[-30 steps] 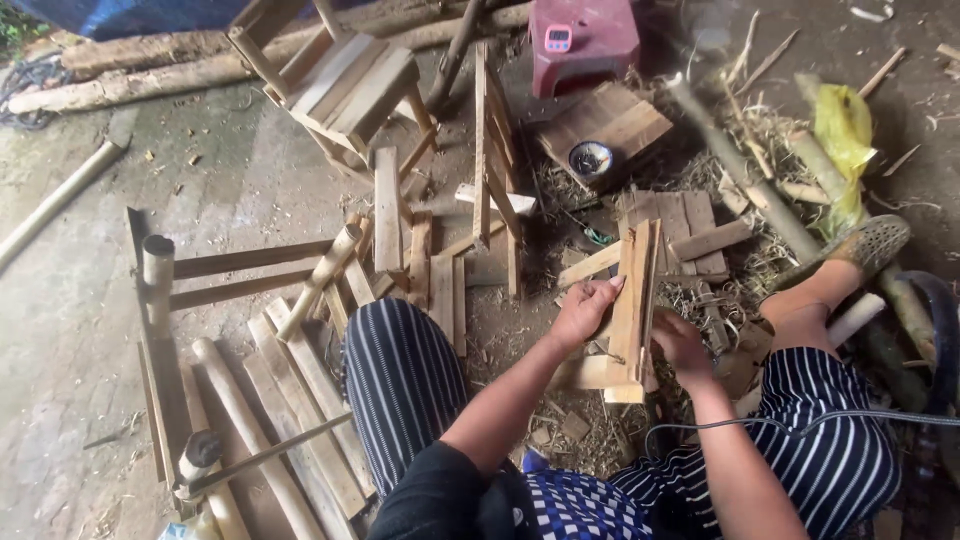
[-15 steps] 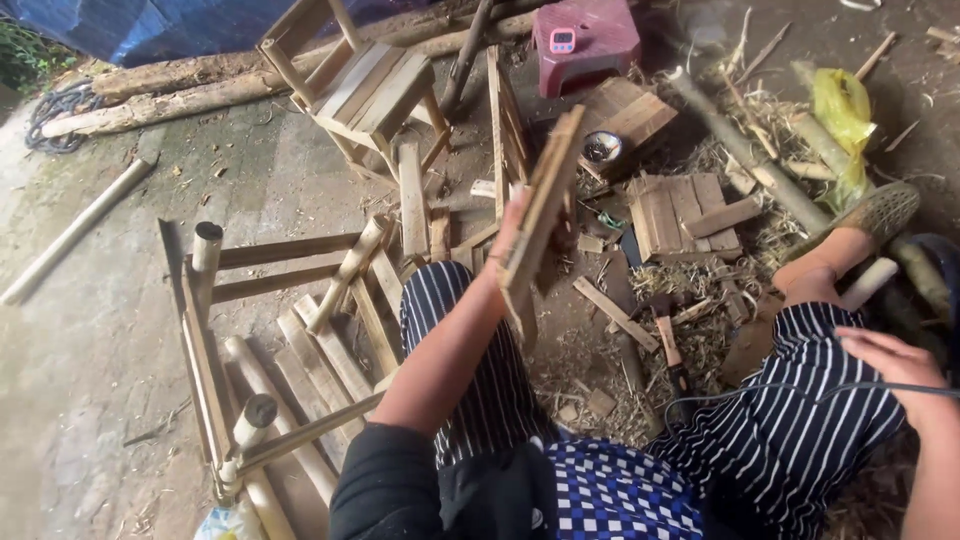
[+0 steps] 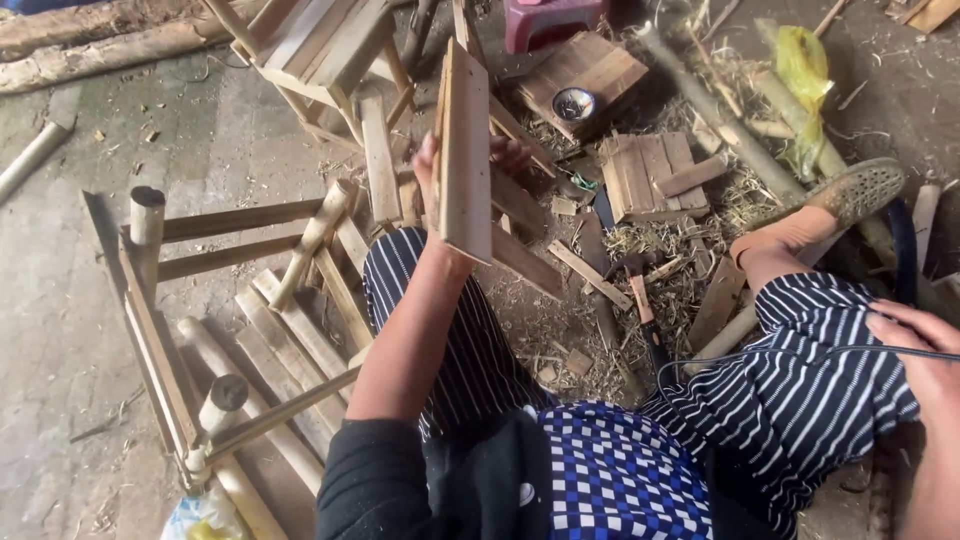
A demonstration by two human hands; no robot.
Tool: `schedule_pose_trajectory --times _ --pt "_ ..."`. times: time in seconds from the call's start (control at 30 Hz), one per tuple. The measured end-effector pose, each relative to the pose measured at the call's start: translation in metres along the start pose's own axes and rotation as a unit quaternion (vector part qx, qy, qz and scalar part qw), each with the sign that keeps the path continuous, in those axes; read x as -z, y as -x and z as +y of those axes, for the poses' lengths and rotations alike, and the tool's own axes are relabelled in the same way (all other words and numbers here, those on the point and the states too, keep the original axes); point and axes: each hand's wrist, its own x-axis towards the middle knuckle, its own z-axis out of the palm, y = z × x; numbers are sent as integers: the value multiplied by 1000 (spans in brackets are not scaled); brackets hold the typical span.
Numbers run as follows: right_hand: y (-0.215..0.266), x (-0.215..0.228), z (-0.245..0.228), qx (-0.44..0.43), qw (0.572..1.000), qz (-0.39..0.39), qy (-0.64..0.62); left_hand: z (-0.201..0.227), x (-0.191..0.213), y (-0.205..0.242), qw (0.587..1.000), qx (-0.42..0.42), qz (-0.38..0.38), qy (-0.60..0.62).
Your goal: The person sits on the ground assembling small wooden stool frames from pre-cut slats. They position wooden pieces, hammer nails into the joints, fit slats into the frames, and turn the assemblies over to work on other sides, setting finished frames aside among scrap wood.
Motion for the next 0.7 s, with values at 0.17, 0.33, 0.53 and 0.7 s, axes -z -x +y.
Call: schedule_pose_trajectory --times 0.17,0.33,0.53,0.7 --pt "7 33 88 208 973 27 94 -11 5 3 993 -27 -73 -91" --pt "23 38 88 220 964 47 142 -10 -14 13 992 -17 -95 -76" --pt "34 33 67 191 971 47 139 -12 10 4 997 63 0 -41" --pt "29 24 57 154 980 37 121 -14 13 -3 997 81 12 -9"
